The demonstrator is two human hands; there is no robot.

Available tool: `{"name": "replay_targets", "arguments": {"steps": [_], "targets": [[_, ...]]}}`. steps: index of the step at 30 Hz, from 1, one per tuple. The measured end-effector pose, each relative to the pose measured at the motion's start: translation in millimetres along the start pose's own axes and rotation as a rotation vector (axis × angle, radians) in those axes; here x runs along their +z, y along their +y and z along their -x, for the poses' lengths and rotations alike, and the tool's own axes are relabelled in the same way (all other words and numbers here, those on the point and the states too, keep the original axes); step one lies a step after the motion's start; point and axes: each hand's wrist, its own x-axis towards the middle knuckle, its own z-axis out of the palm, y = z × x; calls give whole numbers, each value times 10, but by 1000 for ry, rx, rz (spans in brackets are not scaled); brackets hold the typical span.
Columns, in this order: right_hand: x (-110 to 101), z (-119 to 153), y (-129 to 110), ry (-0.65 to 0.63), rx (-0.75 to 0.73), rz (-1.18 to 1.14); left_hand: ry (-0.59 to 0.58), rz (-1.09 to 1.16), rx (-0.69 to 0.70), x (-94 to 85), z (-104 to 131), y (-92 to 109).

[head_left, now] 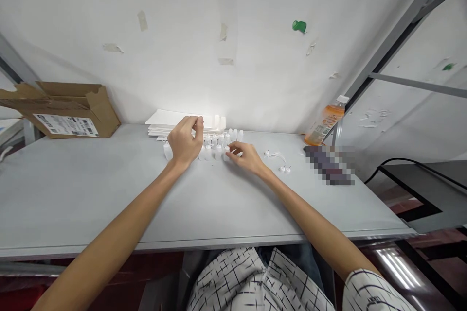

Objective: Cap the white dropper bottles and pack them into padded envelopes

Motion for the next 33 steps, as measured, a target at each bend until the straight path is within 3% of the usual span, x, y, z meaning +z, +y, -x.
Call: {"name": "replay_targets", "arguments": {"steps": [4, 8, 11, 13, 16, 21, 25, 29, 33], "targets": [[-28, 13, -6, -2, -8, -2, 6, 4, 43, -7, 14, 41], [-319, -49, 39, -71, 11, 9, 8, 46, 72, -37, 13, 96], [-560, -203, 139, 103, 72, 182, 7, 69, 112, -52, 28, 144], [-630, -342, 208, 144, 86, 316, 3, 75, 154, -57, 46, 175], [-583, -542, 281, 76, 96, 427, 2, 89, 223, -60, 74, 211], [-472, -677, 321, -29, 101, 397, -15, 137, 319, -67, 131, 290], [-728, -465, 275, -55, 90, 251, -71, 232, 319, -86, 288, 467], [-1080, -61, 162, -184, 103, -96, -266, 283, 261, -73, 524, 653], [-1092, 218, 70, -296, 102, -270, -486, 259, 147, 12, 680, 644]]}}
